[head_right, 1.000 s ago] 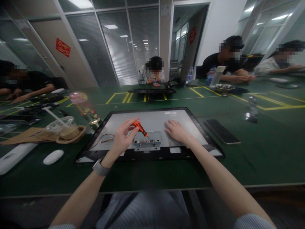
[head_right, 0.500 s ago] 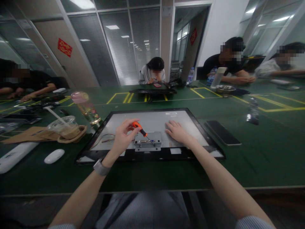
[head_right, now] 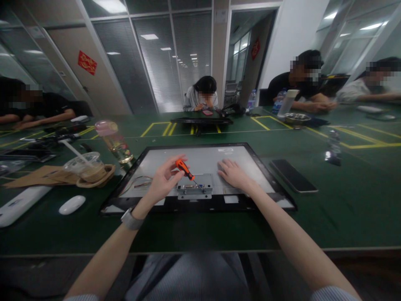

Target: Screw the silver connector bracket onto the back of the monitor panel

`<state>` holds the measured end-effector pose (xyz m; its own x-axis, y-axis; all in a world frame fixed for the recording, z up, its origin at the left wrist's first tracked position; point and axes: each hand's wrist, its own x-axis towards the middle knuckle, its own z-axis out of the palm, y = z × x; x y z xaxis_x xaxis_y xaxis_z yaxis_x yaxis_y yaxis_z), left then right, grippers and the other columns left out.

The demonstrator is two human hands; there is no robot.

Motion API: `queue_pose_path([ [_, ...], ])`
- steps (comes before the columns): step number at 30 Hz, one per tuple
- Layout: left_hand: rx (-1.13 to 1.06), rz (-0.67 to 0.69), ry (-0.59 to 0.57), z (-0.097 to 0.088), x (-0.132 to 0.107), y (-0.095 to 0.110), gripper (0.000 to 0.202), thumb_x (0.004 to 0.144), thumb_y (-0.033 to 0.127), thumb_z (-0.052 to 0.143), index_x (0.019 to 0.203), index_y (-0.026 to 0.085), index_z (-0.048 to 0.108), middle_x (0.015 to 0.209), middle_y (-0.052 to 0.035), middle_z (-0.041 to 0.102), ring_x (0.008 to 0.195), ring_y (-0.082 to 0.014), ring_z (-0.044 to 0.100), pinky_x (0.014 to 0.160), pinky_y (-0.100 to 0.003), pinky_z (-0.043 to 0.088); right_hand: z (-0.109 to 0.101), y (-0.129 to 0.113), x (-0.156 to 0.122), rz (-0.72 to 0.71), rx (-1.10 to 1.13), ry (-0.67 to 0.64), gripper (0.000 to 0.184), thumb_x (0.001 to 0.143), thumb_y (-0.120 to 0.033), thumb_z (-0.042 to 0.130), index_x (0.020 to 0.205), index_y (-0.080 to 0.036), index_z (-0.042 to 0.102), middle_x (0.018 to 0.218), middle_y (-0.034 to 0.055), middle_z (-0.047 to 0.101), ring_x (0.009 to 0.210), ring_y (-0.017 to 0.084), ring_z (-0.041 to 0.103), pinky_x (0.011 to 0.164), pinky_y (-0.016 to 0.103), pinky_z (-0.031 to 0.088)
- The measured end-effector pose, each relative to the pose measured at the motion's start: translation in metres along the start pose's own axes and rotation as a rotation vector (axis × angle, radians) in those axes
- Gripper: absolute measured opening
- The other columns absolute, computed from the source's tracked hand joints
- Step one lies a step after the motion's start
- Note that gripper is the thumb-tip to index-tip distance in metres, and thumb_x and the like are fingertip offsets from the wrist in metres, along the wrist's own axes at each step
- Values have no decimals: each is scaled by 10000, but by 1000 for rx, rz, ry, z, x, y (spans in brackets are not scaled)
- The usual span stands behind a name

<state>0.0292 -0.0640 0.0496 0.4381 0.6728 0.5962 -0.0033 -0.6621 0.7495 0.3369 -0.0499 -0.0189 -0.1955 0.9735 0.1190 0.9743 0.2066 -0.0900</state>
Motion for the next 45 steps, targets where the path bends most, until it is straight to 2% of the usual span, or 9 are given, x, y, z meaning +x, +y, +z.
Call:
queue_pose_path([
  [2,-5,7,-16,0,0,-2,472,945,196,588,1411,252,544,1241,-111,629,1059,-204,687,831,-316,634,-1,-1,0,3,4,-8,598,1017,-462,275,1509,-176,459,1580,180,456,1470,349,403,1194,539,307],
  [8,126,34,78,0,0,-1,380,916,267,685,1293,252,641,1002,-30,612,859,-138,660,760,-265,631,-4,-5,-1,13,-5,-21,608,1018,-448,285,1507,-130,459,1585,208,436,1474,352,397,1200,525,301],
  [13,31,49,-6,2,0,0,518,947,178,569,1452,268,502,1234,-99,591,1040,-184,670,847,-304,634,-2,-1,0,-4,-2,1,580,1012,-438,303,1495,-166,474,1571,195,462,1460,355,417,1185,545,321],
  [19,130,44,97,2,1,-3,431,907,215,673,1333,247,616,1072,-54,645,849,-142,692,770,-277,643,-1,-1,0,1,-13,-10,596,1016,-442,280,1508,-156,457,1579,193,451,1467,351,407,1192,539,311],
  [25,51,26,12,0,0,-4,503,922,161,605,1416,235,539,1266,-113,663,1026,-194,715,864,-334,639,-4,-3,-1,4,-9,-17,601,1018,-442,294,1511,-138,453,1580,202,447,1471,352,402,1197,524,307],
  [31,97,-9,155,2,1,-3,416,845,226,749,1250,215,656,1052,-55,689,812,-145,717,731,-274,652,-5,-4,-1,11,-6,-23,594,1021,-435,298,1507,-135,458,1581,208,442,1476,349,395,1200,518,302],
  [39,92,-15,227,-3,2,-8,382,865,272,748,1235,232,661,1027,-32,663,829,-131,706,769,-263,639,-1,-1,0,1,-13,3,586,1019,-447,296,1495,-156,477,1570,193,465,1462,348,419,1195,519,313],
  [42,4,-13,274,-8,4,-5,342,921,284,674,1255,219,640,995,-28,644,851,-144,727,823,-297,647,2,1,1,-7,-4,23,580,1014,-446,313,1480,-151,492,1563,199,472,1456,358,425,1188,526,324],
  [45,-90,-29,305,-15,6,0,350,942,295,638,1280,211,609,974,-24,624,820,-159,745,762,-309,670,4,3,1,-12,9,29,581,1012,-447,313,1481,-153,491,1565,201,469,1454,370,424,1185,548,322],
])
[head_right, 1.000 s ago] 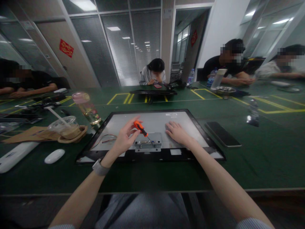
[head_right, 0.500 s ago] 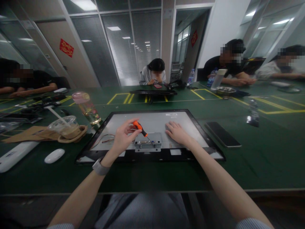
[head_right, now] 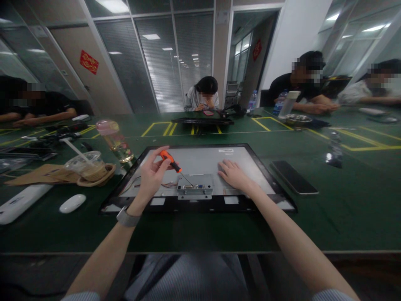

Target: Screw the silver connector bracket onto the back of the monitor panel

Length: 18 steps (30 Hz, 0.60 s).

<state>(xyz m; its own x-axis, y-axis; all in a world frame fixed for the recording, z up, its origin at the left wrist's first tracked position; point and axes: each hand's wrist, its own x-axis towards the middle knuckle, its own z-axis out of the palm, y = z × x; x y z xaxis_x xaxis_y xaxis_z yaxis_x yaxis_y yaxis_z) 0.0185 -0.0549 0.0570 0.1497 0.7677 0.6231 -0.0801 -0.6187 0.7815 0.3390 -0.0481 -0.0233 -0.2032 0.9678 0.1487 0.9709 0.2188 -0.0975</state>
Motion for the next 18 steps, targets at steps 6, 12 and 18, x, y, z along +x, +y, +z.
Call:
queue_pose_path([
  [6,164,27,75,-11,4,1,358,886,293,700,1225,189,647,1064,-52,631,727,-114,695,597,-220,647,0,3,-1,2,20,-1,575,1013,-469,315,1487,-193,486,1559,173,485,1458,357,422,1190,552,312],
  [12,374,174,126,-16,6,1,317,906,268,679,1214,202,645,1063,-47,632,759,-101,678,593,-163,604,-3,1,-1,-9,5,-22,597,1013,-450,309,1481,-123,484,1559,220,467,1457,365,421,1186,537,324],
  [18,534,325,132,-23,10,-8,135,910,153,639,1037,188,606,1031,-42,661,921,-138,697,768,-246,622,-7,-2,-2,-2,27,-31,608,1006,-451,316,1488,-117,478,1561,226,463,1465,376,407,1191,555,314],
])
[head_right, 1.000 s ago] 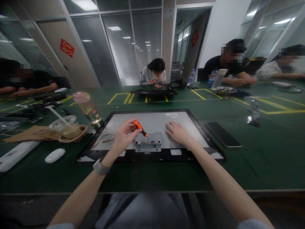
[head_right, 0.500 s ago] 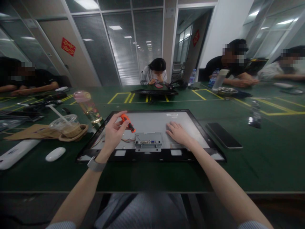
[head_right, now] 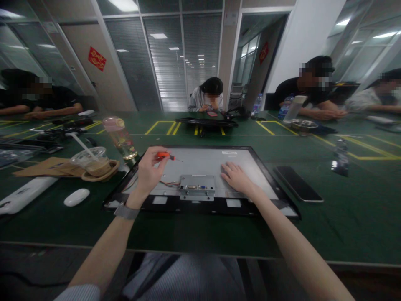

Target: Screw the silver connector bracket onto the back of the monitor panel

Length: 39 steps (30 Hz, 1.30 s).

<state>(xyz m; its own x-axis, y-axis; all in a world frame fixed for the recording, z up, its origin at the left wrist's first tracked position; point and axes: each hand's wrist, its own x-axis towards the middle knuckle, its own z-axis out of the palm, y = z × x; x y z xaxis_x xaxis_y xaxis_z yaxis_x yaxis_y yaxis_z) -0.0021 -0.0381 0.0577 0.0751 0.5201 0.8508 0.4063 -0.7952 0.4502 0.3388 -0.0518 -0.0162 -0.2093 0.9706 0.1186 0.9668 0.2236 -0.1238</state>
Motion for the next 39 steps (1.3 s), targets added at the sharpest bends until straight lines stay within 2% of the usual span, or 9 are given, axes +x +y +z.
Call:
queue_pose_path([
  [5,173,-254,-144,-5,3,-21,226,794,129,715,862,200,512,966,-44,686,929,-193,700,795,-319,595,3,1,0,7,12,27,586,996,-445,347,1470,-138,505,1546,213,488,1457,367,423,1187,556,327],
  [9,577,-527,-447,-21,1,-39,157,786,110,677,825,192,549,844,-43,675,810,-200,677,728,-296,521,-4,-3,0,-22,52,53,536,978,-410,391,1414,-152,568,1491,204,554,1410,370,484,1155,571,372],
  [11,613,-561,-531,-28,-2,-45,179,720,122,741,769,182,579,777,-56,674,732,-224,666,660,-302,494,-14,-8,-1,-67,135,60,486,973,-389,408,1341,-165,633,1425,188,617,1343,356,556,1138,554,403],
  [13,631,-558,-579,-31,-3,-47,134,718,123,743,751,173,623,777,-80,693,762,-260,685,682,-326,498,-23,-15,-3,-97,281,52,460,991,-426,389,1268,-202,681,1338,153,686,1243,329,635,1108,537,444],
  [16,584,-481,-588,-30,0,-41,100,804,189,701,902,169,703,1021,-117,727,972,-285,699,848,-361,518,-34,-26,-8,-104,453,-63,474,949,-543,482,1267,-246,672,1391,122,656,1282,327,605,1112,544,436],
  [20,69,-328,-827,-17,0,-27,516,813,424,747,1278,227,642,1347,-81,631,1219,-260,615,1045,-370,477,-38,-34,-13,-121,508,-203,755,763,-660,695,1355,-204,586,1570,163,462,1429,360,446,1175,555,348],
  [24,-9,-318,-1034,-3,-11,-21,771,689,441,850,1376,209,587,1416,-109,574,1266,-311,579,1092,-410,442,-34,-36,-14,-149,512,-209,777,730,-624,749,1358,-203,574,1574,177,445,1443,368,424,1197,593,291],
  [31,-66,-279,-982,5,-15,-21,621,659,305,861,1245,203,681,1184,-69,662,1071,-268,652,961,-366,509,-29,-43,-13,-224,518,-77,612,709,-438,809,1247,-214,621,1421,146,592,1304,354,564,1116,572,408],
  [39,-72,-237,-927,2,-12,-16,656,642,241,873,1266,195,675,1218,-66,640,1091,-256,643,990,-361,504,-30,-44,-15,-230,522,28,647,651,-381,845,1232,-190,633,1413,156,558,1289,349,569,1117,542,414],
])
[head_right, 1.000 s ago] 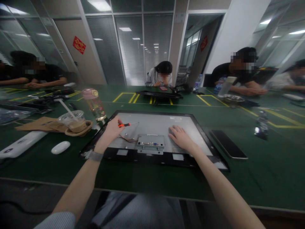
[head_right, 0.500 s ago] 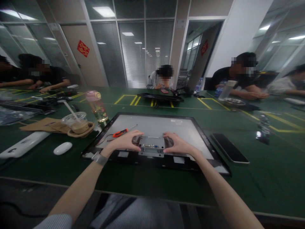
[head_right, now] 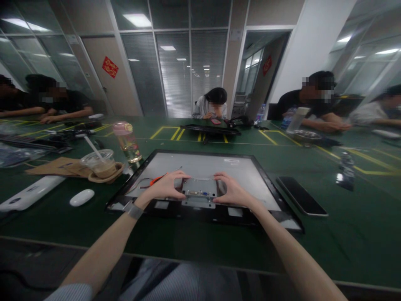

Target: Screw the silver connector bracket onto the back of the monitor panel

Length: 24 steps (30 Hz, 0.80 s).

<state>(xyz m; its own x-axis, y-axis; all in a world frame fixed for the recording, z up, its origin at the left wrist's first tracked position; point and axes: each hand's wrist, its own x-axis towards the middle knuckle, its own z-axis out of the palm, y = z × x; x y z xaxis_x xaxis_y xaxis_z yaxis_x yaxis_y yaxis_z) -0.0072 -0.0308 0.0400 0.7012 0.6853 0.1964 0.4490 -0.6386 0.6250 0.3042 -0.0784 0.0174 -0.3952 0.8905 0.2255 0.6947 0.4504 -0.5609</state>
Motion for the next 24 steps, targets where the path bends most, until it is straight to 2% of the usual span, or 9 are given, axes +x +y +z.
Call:
queue_pose_path([
  [9,-99,-55,44,-2,3,-14,621,714,289,840,1306,229,660,1322,-80,642,1213,-287,594,1031,-410,482,-1,6,8,-21,50,56,598,755,-471,769,1278,-210,642,1384,153,579,1287,351,568,1125,557,402],
  [13,-158,-41,45,6,10,-21,604,750,285,818,1324,222,642,1319,-92,639,1148,-254,629,1000,-400,506,4,15,10,21,5,28,627,773,-464,739,1315,-172,620,1406,181,556,1291,347,568,1129,541,408],
  [17,-120,-66,8,10,15,-27,589,757,285,814,1317,225,641,1377,-92,627,1260,-271,583,1112,-441,431,9,25,10,19,-1,-2,636,807,-474,706,1369,-206,580,1460,168,545,1344,343,538,1144,557,388],
  [24,-127,-55,-14,12,16,-31,638,764,263,794,1371,240,601,1403,-97,602,1287,-265,569,1122,-429,418,10,24,11,74,-20,-32,671,815,-485,696,1403,-205,534,1486,173,541,1358,343,524,1143,567,385],
])
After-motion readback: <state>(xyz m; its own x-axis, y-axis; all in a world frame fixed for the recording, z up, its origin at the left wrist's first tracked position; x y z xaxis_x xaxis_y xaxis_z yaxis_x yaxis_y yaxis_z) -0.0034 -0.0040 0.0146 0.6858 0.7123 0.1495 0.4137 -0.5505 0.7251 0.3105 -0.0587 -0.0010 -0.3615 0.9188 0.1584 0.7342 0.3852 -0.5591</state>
